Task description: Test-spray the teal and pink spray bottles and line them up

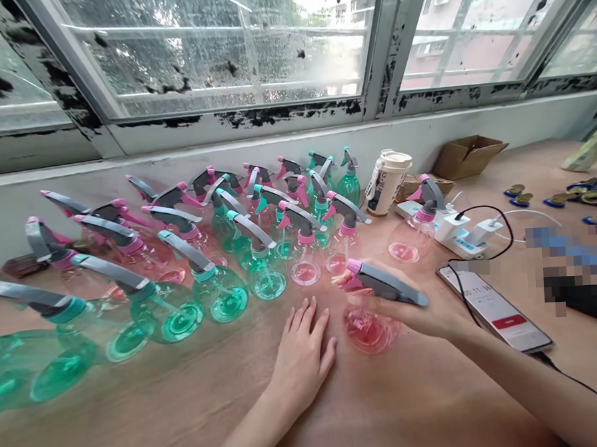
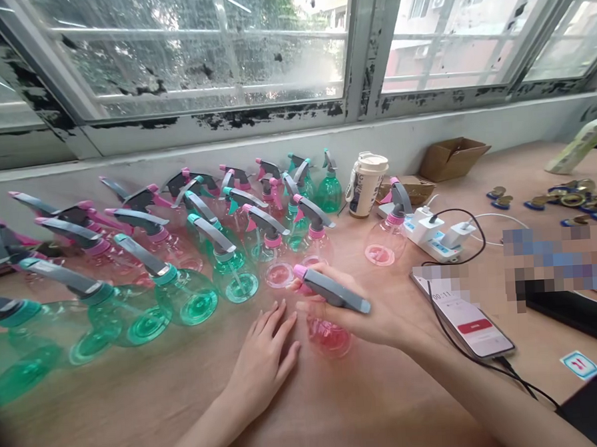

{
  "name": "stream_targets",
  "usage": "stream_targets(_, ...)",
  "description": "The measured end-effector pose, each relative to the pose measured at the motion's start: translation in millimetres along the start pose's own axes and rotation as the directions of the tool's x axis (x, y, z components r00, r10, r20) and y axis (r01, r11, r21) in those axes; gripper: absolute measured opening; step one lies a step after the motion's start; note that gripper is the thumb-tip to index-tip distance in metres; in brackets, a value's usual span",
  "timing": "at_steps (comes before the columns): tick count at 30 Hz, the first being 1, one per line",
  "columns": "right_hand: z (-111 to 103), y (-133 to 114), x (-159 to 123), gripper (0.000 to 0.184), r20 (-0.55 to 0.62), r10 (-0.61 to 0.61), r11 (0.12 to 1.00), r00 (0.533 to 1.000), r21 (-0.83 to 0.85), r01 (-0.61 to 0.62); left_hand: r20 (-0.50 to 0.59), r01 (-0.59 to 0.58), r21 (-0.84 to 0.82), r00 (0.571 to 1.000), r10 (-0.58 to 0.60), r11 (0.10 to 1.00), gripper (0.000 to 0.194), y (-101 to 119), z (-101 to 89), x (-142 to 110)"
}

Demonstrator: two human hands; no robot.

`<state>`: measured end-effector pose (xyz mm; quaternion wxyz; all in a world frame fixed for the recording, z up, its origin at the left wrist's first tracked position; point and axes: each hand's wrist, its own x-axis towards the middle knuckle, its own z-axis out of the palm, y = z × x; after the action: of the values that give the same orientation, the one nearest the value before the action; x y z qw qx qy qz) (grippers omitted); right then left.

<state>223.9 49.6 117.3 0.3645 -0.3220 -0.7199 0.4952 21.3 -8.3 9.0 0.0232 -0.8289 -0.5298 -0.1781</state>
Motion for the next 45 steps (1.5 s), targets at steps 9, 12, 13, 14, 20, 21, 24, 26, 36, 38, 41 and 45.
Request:
stream_targets(9, 16.9, 25.8, 30.4, 0.018, -0.056, -0.182, 0.979, 0.982, -0.105, 0.175, 0.008, 0.012, -0.034, 1.0, -0.012, 0.999, 0.035, 2.2, -1.6, 0.9)
stream_targets(12, 16.1, 30.5, 42.6, 0.03, -0.03, -0.219, 0.973, 0.975, -0.082, 0.216, -0.018, 0.046, -0.015, 0.999, -0.046, 0.999, 0.041, 1.9, 0.0, -1.0)
stream_targets(13, 15.5, 31.2, 45.2, 0.033, -0.019, -0.219, 0.974, 0.976, -0.069, 0.217, -0.033, 0.064, -0.005, 0.997, -0.064, 0.998, 0.043, 1.8, 0.8, -1.9)
stream_targets(14, 15.0, 31.5, 47.0, 0.034, -0.008, -0.215, 0.975, 0.976, -0.058, 0.215, -0.046, 0.083, 0.006, 0.996, -0.083, 0.997, 0.044, 1.7, 1.6, -2.8)
stream_targets(20, 15.0, 29.1, 47.8, 0.02, -0.004, -0.2, 0.979, 0.98, -0.038, 0.2, -0.057, 0.123, 0.044, 0.991, -0.12, 0.991, 0.048, 2.1, 3.4, -5.1)
stream_targets(21, 15.3, 28.9, 47.9, 0.016, -0.01, -0.198, 0.979, 0.98, -0.039, 0.198, -0.055, 0.121, 0.042, 0.991, -0.119, 0.992, 0.049, 2.1, 3.4, -5.1)
stream_targets(24, 15.9, 30.1, 48.8, 0.021, -0.018, -0.211, 0.975, 0.977, -0.068, 0.21, -0.051, 0.123, 0.039, 0.991, -0.121, 0.992, 0.049, 1.3, 3.6, -5.5)
stream_targets(26, 16.2, 31.6, 48.8, 0.024, -0.023, -0.231, 0.97, 0.973, -0.082, 0.228, -0.048, 0.118, 0.043, 0.992, -0.116, 0.992, 0.048, 0.5, 4.0, -5.7)
stream_targets(36, 18.3, 30.3, 44.4, 0.008, -0.09, -0.243, 0.966, 0.966, -0.108, 0.233, -0.01, 0.109, 0.046, 0.994, -0.109, 0.993, 0.046, 0.3, 1.2, -4.4)
stream_targets(38, 18.2, 29.6, 43.6, 0.005, -0.091, -0.251, 0.966, 0.964, -0.093, 0.243, -0.008, 0.108, 0.038, 0.994, -0.108, 0.993, 0.046, 0.6, 0.8, -4.2)
stream_targets(41, 17.7, 28.8, 41.8, 0.01, -0.083, -0.232, 0.97, 0.969, -0.098, 0.223, -0.003, 0.111, 0.021, 0.994, -0.111, 0.994, 0.045, 1.2, 0.5, -4.1)
stream_targets(45, 16.6, 29.7, 39.8, 0.019, -0.083, -0.207, 0.972, 0.975, -0.133, 0.195, 0.007, 0.112, 0.032, 0.994, -0.112, 0.993, 0.045, 1.4, 0.4, -4.0)
